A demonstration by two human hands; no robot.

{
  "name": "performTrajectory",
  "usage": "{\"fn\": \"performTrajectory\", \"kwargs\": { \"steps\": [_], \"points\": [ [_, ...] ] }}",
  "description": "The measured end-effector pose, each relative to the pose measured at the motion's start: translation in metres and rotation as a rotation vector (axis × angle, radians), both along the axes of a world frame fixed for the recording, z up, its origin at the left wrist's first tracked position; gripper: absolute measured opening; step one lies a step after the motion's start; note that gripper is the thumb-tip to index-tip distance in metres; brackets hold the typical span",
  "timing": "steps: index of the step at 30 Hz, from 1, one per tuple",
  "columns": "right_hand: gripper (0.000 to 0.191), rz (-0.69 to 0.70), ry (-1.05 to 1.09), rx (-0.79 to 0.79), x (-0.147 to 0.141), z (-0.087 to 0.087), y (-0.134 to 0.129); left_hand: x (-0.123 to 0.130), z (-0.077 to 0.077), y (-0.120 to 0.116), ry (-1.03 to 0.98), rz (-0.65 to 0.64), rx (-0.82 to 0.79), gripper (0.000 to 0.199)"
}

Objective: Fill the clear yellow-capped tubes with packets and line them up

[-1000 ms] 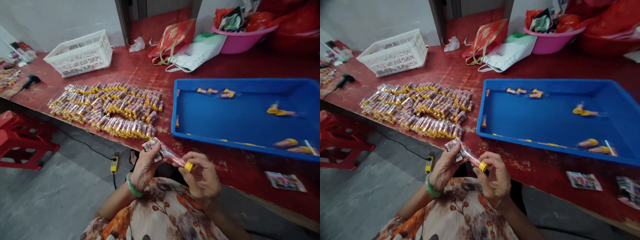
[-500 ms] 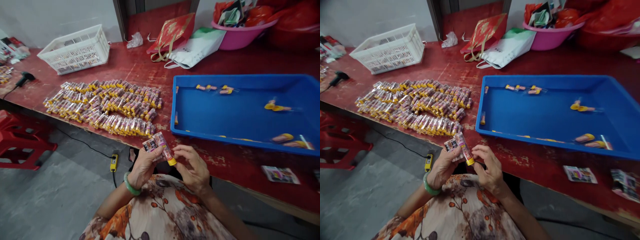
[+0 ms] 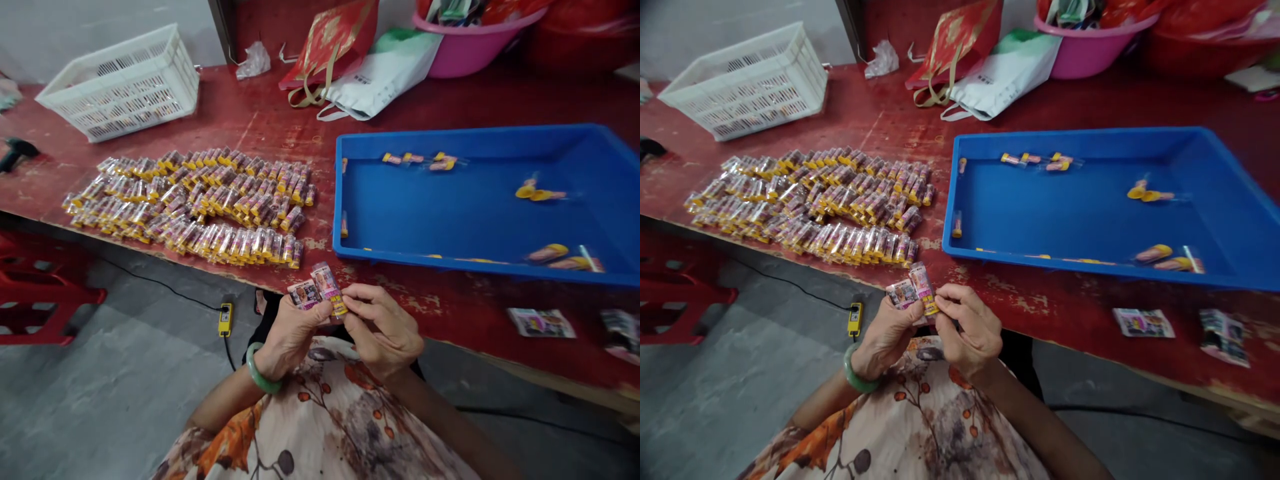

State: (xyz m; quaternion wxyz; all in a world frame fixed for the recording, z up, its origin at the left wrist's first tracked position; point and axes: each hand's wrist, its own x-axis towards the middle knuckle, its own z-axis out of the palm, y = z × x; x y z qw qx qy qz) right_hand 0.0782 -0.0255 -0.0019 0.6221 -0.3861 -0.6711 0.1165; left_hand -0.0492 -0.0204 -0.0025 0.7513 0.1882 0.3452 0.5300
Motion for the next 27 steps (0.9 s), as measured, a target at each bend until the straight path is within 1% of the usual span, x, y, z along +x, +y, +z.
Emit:
{"fn": "performTrajectory", "kwargs": {
  "steps": [5, 10, 12, 16, 18, 19, 21, 22, 24, 27],
  "points": [
    [0.033, -0.014, 0.022, 0.035, -0.002, -0.003, 0.000, 0.002, 0.000, -0.002, -0.025, -0.008, 0.017, 0.032],
    [0.033, -0.029, -0.037, 0.063, 0.000, -0.005, 0.000, 0.003, -0.004, -0.003, -0.043, -0.016, 0.039, 0.027],
    [0.031, -0.040, -0.072, 0.071, 0.001, -0.009, 0.000, 0.004, -0.006, -0.003, -0.042, -0.011, 0.043, 0.027],
    [0.030, -0.093, -0.161, 0.097, 0.001, -0.023, 0.002, 0.005, -0.010, 0.000, -0.012, -0.008, 0.046, 0.031],
    [0.030, -0.069, -0.208, 0.098, 0.003, -0.027, 0.004, 0.001, -0.013, 0.002, 0.003, 0.003, 0.055, 0.033],
    [0.030, -0.028, -0.228, 0.088, 0.005, -0.027, 0.005, -0.002, -0.015, 0.003, 0.010, 0.008, 0.058, 0.035],
    [0.027, 0.095, -0.273, 0.005, 0.011, -0.023, 0.010, -0.010, -0.018, 0.004, 0.029, 0.017, 0.062, 0.039],
    [0.025, 0.162, -0.288, -0.068, 0.015, -0.019, 0.014, -0.014, -0.019, 0.005, 0.045, 0.013, 0.064, 0.040],
    [0.021, 0.262, -0.270, -0.272, 0.018, -0.008, 0.025, -0.024, -0.020, 0.005, 0.080, -0.026, 0.082, 0.041],
    [0.032, 0.289, -0.198, -0.585, 0.011, 0.009, 0.047, -0.034, -0.018, 0.007, 0.110, -0.105, 0.157, 0.039]
  ]
}}
